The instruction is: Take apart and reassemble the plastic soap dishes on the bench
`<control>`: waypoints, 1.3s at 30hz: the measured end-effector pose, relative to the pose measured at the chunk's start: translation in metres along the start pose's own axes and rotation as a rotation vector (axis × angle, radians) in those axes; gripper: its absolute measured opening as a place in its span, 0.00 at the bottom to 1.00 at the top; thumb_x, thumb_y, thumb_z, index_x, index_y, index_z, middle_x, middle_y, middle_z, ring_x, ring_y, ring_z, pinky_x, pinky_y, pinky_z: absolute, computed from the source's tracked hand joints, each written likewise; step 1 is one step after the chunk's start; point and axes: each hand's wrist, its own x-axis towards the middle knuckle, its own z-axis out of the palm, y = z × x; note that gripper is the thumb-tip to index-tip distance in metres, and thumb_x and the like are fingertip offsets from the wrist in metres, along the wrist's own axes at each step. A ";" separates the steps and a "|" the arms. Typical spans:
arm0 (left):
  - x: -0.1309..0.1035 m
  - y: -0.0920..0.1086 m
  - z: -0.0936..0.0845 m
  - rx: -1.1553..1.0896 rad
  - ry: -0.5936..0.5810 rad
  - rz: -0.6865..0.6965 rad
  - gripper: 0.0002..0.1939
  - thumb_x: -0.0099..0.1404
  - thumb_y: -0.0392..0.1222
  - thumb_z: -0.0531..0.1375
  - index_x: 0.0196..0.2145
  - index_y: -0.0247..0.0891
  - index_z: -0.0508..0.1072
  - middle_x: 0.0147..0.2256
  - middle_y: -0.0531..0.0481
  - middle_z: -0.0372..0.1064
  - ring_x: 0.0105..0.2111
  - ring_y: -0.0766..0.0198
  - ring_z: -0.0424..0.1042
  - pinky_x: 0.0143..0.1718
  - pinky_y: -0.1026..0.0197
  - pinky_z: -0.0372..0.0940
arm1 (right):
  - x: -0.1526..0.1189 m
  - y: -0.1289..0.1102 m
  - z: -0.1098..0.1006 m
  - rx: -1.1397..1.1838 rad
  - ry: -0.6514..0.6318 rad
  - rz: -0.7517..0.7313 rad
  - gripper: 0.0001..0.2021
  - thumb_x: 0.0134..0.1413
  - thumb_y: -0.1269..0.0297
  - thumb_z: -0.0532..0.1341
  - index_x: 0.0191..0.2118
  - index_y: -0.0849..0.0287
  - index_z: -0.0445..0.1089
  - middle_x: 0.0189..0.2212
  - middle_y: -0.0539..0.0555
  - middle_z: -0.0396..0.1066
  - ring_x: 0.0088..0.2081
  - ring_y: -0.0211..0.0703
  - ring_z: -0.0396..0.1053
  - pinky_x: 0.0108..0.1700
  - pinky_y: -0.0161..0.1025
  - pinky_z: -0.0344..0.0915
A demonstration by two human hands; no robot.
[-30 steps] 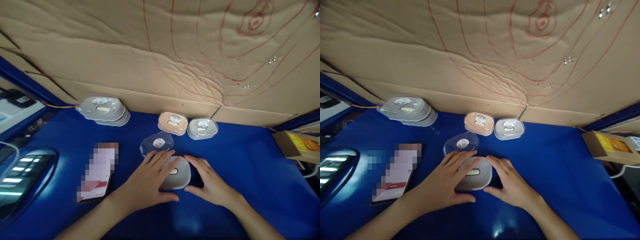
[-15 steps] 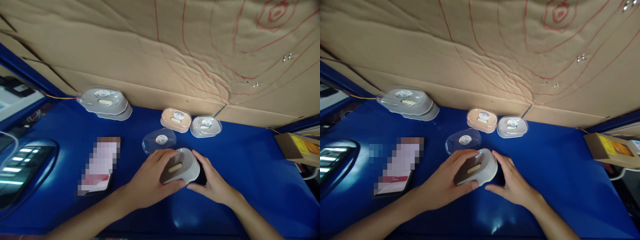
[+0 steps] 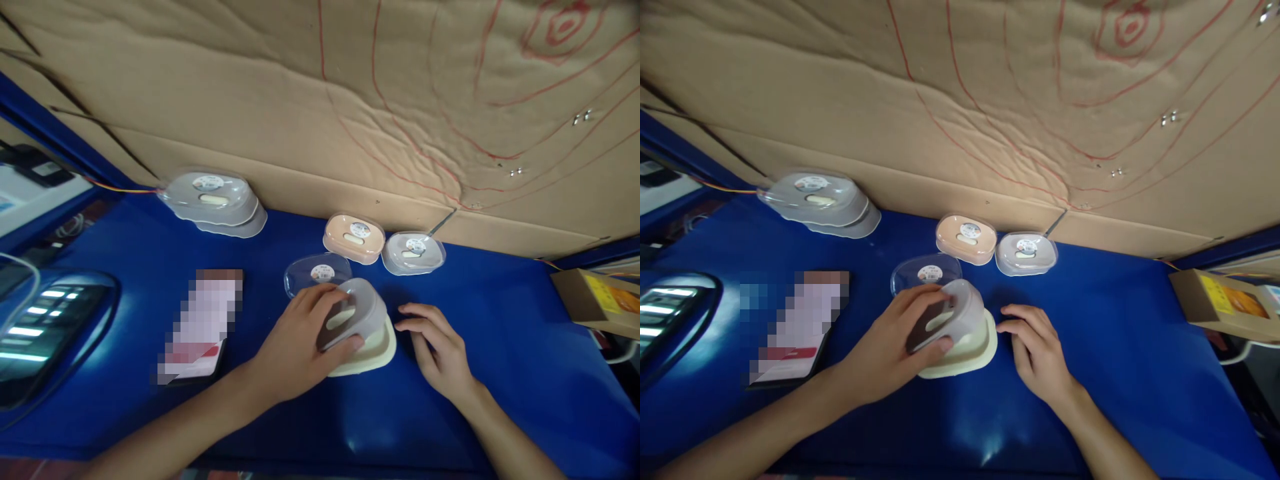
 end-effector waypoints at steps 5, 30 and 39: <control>0.003 -0.005 0.005 0.261 0.011 0.064 0.25 0.66 0.56 0.69 0.55 0.42 0.74 0.65 0.36 0.66 0.64 0.37 0.66 0.61 0.35 0.63 | 0.001 -0.001 -0.005 0.010 -0.053 -0.067 0.16 0.67 0.78 0.55 0.48 0.51 0.75 0.46 0.56 0.78 0.47 0.50 0.77 0.47 0.50 0.73; 0.009 -0.016 -0.006 0.442 -0.134 0.224 0.33 0.66 0.65 0.66 0.59 0.41 0.73 0.67 0.33 0.63 0.64 0.35 0.65 0.63 0.31 0.57 | -0.001 -0.039 0.008 0.058 -0.534 -0.237 0.07 0.63 0.64 0.65 0.45 0.55 0.72 0.49 0.57 0.75 0.51 0.50 0.73 0.52 0.47 0.68; 0.014 -0.027 -0.012 0.585 0.083 -0.010 0.32 0.75 0.62 0.55 0.63 0.34 0.70 0.65 0.28 0.65 0.63 0.33 0.67 0.60 0.31 0.61 | -0.004 -0.034 0.011 0.000 -0.488 -0.239 0.17 0.63 0.55 0.68 0.53 0.55 0.70 0.63 0.64 0.67 0.65 0.61 0.64 0.63 0.57 0.63</control>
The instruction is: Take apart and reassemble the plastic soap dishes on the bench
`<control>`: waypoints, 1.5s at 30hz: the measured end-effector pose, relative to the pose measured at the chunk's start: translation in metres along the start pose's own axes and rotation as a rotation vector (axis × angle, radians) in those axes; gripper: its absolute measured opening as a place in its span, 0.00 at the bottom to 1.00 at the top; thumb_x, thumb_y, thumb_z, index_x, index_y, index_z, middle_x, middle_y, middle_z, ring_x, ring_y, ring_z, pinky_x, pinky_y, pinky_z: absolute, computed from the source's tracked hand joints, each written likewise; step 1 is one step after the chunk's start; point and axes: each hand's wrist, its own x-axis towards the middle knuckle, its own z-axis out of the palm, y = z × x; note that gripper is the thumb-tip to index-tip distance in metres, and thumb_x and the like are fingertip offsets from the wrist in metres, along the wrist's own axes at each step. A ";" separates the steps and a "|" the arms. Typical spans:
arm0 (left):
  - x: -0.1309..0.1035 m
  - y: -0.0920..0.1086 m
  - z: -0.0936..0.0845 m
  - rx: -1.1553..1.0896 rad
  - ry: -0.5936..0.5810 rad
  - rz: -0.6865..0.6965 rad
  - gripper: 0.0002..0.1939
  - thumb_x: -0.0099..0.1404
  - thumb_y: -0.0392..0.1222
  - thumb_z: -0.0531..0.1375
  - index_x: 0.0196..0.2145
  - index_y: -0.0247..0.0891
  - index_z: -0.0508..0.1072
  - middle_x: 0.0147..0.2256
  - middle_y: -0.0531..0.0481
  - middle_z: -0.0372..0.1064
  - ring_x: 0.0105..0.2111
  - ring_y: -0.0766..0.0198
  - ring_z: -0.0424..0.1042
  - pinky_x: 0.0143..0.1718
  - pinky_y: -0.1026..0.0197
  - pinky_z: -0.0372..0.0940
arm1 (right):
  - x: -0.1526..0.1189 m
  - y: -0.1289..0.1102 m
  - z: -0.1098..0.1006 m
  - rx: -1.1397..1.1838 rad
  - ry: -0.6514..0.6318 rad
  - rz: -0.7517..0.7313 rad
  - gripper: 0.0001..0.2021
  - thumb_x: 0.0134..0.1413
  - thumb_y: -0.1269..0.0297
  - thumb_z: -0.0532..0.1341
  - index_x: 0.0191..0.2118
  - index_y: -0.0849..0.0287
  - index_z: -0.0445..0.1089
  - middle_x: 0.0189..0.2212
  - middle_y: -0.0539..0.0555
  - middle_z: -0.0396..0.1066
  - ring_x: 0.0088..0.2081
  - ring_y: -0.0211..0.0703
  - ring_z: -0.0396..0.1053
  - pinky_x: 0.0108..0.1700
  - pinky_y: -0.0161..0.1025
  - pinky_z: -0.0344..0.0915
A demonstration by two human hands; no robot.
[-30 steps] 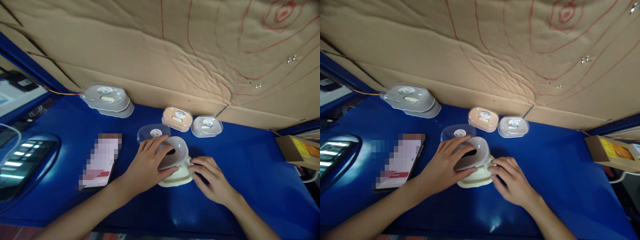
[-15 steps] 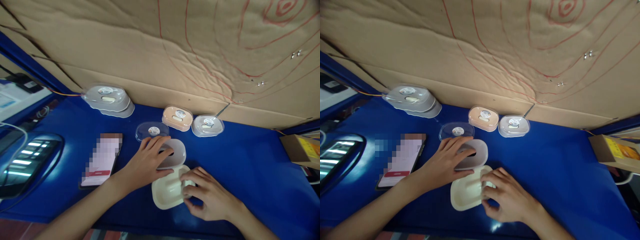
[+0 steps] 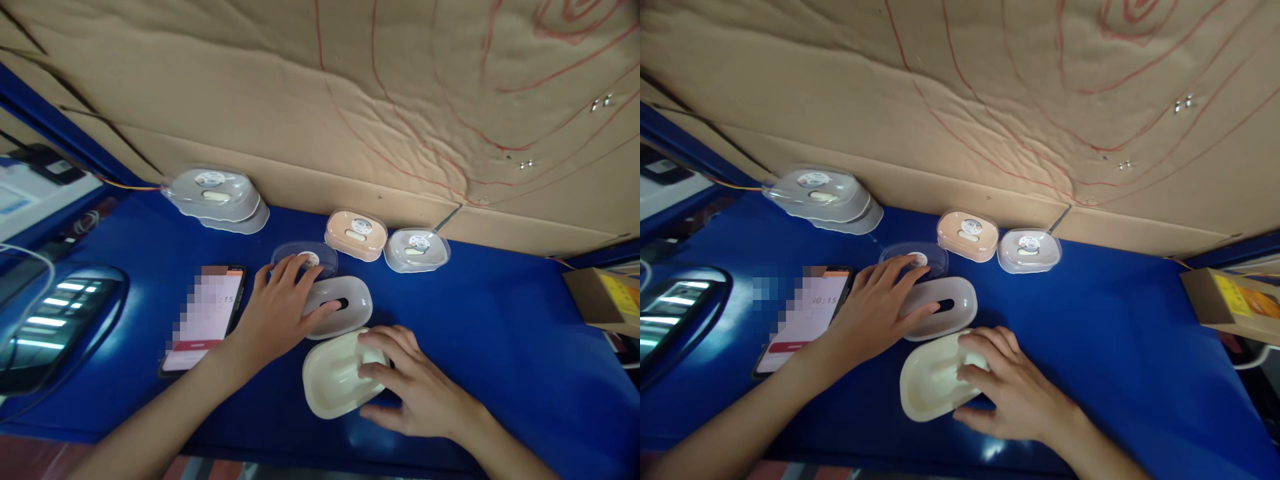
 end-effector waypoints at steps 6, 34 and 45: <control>-0.002 0.004 0.001 0.001 -0.030 0.043 0.33 0.76 0.61 0.54 0.67 0.34 0.67 0.67 0.29 0.64 0.64 0.33 0.65 0.58 0.31 0.61 | 0.000 0.006 0.003 -0.049 -0.013 0.071 0.28 0.63 0.53 0.68 0.64 0.55 0.64 0.69 0.67 0.59 0.73 0.66 0.53 0.69 0.66 0.56; -0.034 0.045 0.000 -0.170 -0.146 0.490 0.43 0.68 0.73 0.58 0.70 0.44 0.62 0.72 0.34 0.56 0.72 0.35 0.52 0.69 0.27 0.43 | 0.001 0.013 0.000 0.049 0.478 0.019 0.08 0.67 0.76 0.59 0.46 0.59 0.72 0.37 0.55 0.75 0.41 0.46 0.71 0.46 0.47 0.67; -0.022 0.014 -0.009 -0.054 -0.225 0.346 0.35 0.64 0.58 0.71 0.63 0.43 0.71 0.71 0.37 0.59 0.70 0.36 0.58 0.71 0.27 0.45 | 0.017 0.044 -0.001 -0.228 0.394 0.239 0.13 0.72 0.66 0.60 0.57 0.53 0.70 0.53 0.60 0.76 0.55 0.54 0.73 0.56 0.54 0.70</control>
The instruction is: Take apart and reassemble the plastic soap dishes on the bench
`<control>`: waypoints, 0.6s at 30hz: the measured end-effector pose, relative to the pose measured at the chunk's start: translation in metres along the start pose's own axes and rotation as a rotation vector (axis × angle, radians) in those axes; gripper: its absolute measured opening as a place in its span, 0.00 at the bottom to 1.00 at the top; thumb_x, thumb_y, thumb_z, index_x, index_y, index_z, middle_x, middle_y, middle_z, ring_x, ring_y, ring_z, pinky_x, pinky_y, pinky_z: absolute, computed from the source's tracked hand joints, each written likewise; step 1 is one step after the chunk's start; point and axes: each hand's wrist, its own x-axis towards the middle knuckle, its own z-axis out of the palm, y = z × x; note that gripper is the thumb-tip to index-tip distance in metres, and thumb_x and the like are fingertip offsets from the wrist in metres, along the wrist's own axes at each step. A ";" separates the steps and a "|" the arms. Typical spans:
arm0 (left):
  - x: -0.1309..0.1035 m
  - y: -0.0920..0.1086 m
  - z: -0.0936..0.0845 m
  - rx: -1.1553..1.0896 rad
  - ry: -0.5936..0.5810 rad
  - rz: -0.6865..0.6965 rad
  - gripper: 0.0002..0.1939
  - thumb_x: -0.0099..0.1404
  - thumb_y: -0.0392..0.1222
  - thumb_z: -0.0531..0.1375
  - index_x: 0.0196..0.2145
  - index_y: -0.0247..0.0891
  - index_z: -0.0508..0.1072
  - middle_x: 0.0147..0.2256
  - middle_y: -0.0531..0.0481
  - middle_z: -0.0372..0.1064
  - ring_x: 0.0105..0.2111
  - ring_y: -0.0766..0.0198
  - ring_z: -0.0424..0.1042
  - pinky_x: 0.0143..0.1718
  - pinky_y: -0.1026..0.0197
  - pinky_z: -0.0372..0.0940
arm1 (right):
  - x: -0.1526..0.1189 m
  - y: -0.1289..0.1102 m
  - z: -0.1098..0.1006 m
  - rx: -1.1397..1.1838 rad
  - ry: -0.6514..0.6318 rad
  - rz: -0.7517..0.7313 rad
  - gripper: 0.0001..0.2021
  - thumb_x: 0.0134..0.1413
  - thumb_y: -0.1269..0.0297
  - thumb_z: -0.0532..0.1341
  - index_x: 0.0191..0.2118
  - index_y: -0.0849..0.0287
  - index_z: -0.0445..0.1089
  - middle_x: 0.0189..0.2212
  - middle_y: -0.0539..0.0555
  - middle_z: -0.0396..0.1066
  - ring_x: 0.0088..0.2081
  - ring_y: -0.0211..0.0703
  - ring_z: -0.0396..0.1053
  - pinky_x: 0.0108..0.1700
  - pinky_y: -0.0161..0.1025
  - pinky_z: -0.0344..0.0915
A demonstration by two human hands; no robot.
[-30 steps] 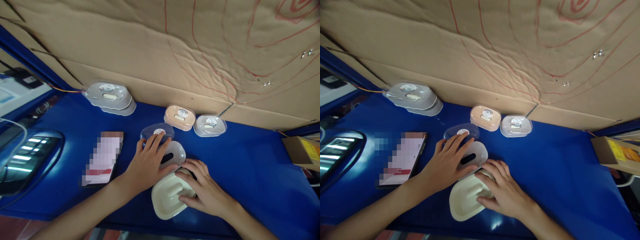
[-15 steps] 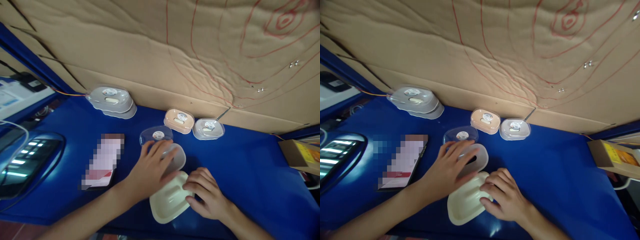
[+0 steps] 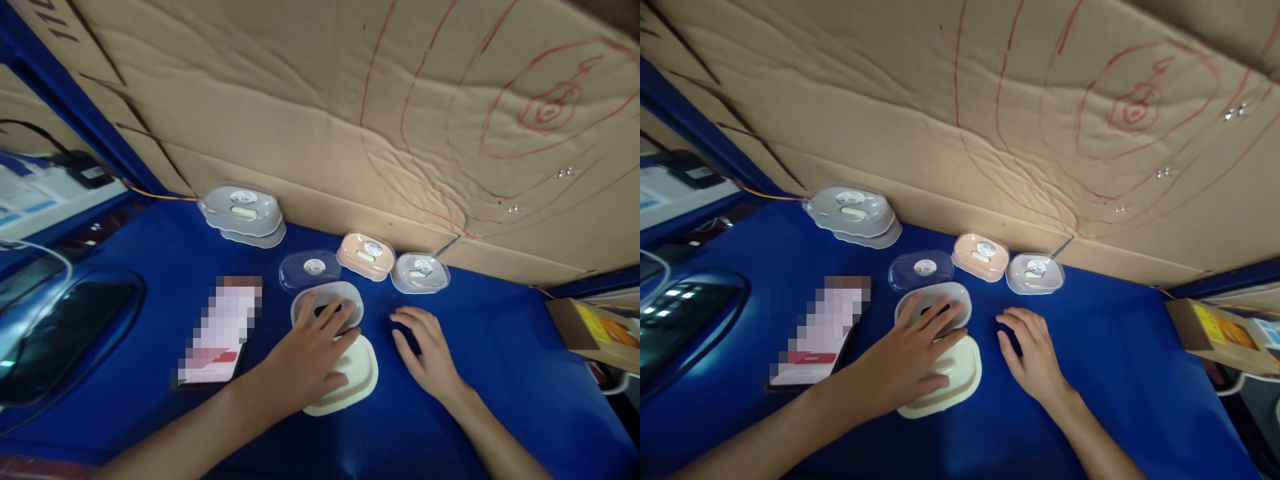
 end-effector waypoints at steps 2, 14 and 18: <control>-0.001 -0.005 -0.006 -0.006 -0.020 -0.043 0.31 0.66 0.54 0.69 0.63 0.43 0.72 0.71 0.36 0.60 0.70 0.36 0.58 0.70 0.24 0.45 | 0.016 0.000 0.007 -0.098 -0.094 -0.022 0.20 0.73 0.64 0.58 0.66 0.53 0.63 0.65 0.62 0.68 0.65 0.58 0.67 0.62 0.58 0.66; -0.001 -0.014 -0.010 0.047 -0.024 -0.215 0.29 0.65 0.36 0.61 0.64 0.33 0.70 0.72 0.31 0.56 0.73 0.37 0.53 0.70 0.22 0.42 | 0.046 -0.012 0.015 -0.271 0.004 -0.047 0.17 0.73 0.58 0.59 0.61 0.57 0.68 0.52 0.63 0.76 0.52 0.59 0.74 0.56 0.58 0.66; 0.000 -0.008 -0.011 0.025 0.054 -0.168 0.25 0.68 0.34 0.58 0.62 0.36 0.70 0.72 0.32 0.56 0.73 0.39 0.53 0.70 0.24 0.45 | 0.028 -0.016 0.006 -0.234 -0.003 -0.003 0.25 0.68 0.51 0.64 0.64 0.55 0.66 0.61 0.66 0.69 0.62 0.66 0.67 0.59 0.62 0.65</control>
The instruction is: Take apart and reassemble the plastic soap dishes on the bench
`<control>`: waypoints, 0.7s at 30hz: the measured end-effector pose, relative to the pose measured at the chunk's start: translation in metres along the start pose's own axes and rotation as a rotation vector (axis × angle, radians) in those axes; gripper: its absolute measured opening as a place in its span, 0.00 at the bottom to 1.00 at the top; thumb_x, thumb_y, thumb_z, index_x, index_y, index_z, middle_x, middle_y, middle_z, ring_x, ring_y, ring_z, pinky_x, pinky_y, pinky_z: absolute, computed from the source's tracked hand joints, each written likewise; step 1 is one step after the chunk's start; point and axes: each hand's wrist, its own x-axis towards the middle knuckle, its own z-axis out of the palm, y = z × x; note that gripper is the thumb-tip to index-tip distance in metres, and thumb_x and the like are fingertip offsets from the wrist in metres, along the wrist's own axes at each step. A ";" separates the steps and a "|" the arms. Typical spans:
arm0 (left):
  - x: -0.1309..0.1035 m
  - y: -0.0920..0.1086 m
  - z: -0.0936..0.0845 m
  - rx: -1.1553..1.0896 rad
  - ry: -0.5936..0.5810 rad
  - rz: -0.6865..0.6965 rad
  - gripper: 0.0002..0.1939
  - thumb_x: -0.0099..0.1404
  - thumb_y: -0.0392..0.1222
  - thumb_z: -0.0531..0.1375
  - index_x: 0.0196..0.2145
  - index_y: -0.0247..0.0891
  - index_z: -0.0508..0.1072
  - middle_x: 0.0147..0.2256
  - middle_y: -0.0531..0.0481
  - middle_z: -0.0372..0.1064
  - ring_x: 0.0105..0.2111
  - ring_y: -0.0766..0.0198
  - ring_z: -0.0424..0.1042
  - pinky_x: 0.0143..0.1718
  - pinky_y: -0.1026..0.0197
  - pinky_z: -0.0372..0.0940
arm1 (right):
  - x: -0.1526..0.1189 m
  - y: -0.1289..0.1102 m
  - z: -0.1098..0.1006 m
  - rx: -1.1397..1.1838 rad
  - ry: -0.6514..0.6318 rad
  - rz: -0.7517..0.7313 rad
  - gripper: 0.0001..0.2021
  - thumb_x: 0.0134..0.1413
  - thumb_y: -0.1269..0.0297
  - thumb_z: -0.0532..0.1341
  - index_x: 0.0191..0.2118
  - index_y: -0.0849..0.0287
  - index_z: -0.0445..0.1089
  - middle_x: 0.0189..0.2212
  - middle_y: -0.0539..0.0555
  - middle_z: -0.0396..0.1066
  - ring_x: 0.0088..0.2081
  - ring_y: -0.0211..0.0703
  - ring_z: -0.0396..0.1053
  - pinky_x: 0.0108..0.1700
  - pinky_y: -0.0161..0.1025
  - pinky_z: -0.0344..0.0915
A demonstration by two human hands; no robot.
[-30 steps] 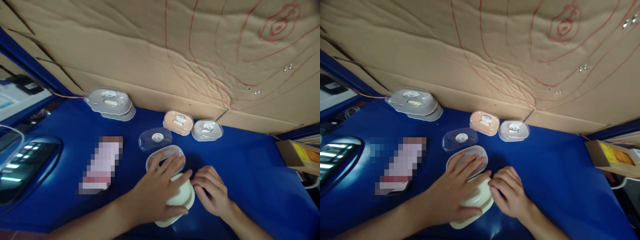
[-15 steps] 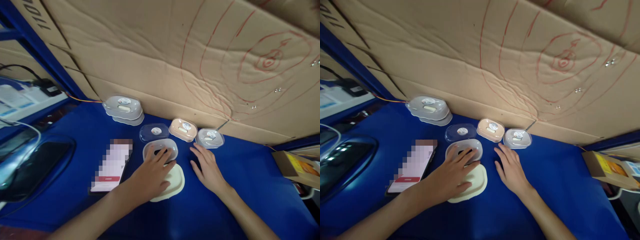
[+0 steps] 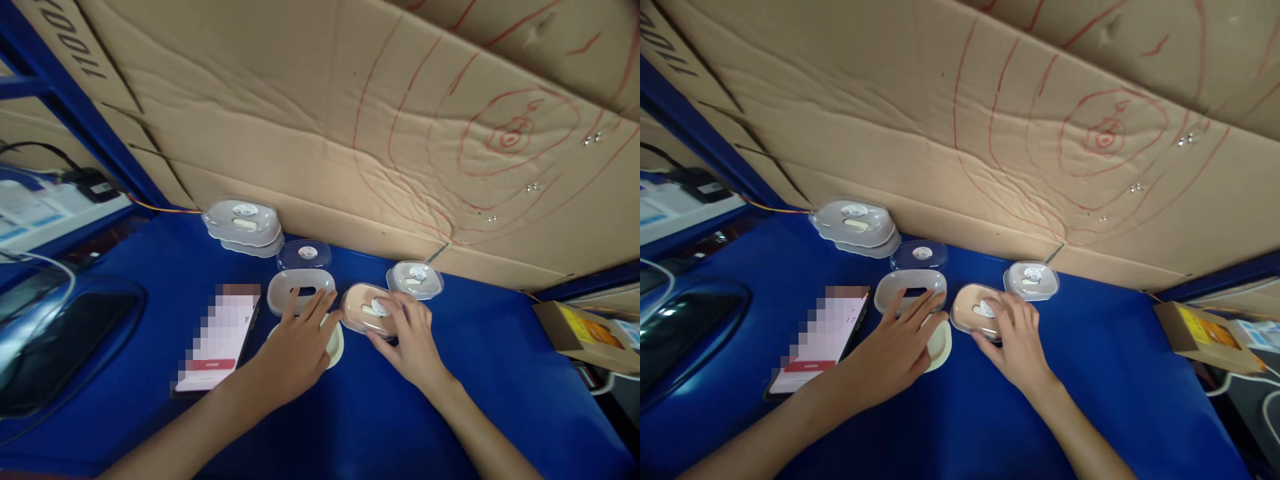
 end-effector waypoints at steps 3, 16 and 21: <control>0.003 0.004 0.001 -0.044 0.076 0.012 0.24 0.71 0.35 0.55 0.64 0.38 0.68 0.72 0.34 0.57 0.73 0.41 0.55 0.70 0.25 0.47 | -0.007 0.004 -0.003 0.085 -0.100 0.015 0.34 0.66 0.48 0.66 0.71 0.51 0.58 0.70 0.65 0.59 0.70 0.67 0.57 0.65 0.65 0.62; 0.006 0.019 0.029 -0.154 0.060 0.075 0.53 0.64 0.60 0.70 0.74 0.41 0.47 0.69 0.30 0.62 0.69 0.38 0.61 0.70 0.24 0.45 | -0.010 0.034 -0.041 0.555 -0.346 -0.004 0.27 0.68 0.51 0.65 0.68 0.50 0.63 0.64 0.61 0.67 0.65 0.53 0.68 0.64 0.51 0.70; 0.003 0.025 0.029 -0.066 0.151 0.103 0.56 0.64 0.58 0.71 0.76 0.41 0.44 0.72 0.24 0.53 0.72 0.35 0.54 0.69 0.24 0.44 | 0.000 0.039 -0.045 0.326 -0.186 -0.005 0.27 0.67 0.49 0.66 0.66 0.50 0.64 0.63 0.62 0.68 0.65 0.59 0.67 0.64 0.57 0.67</control>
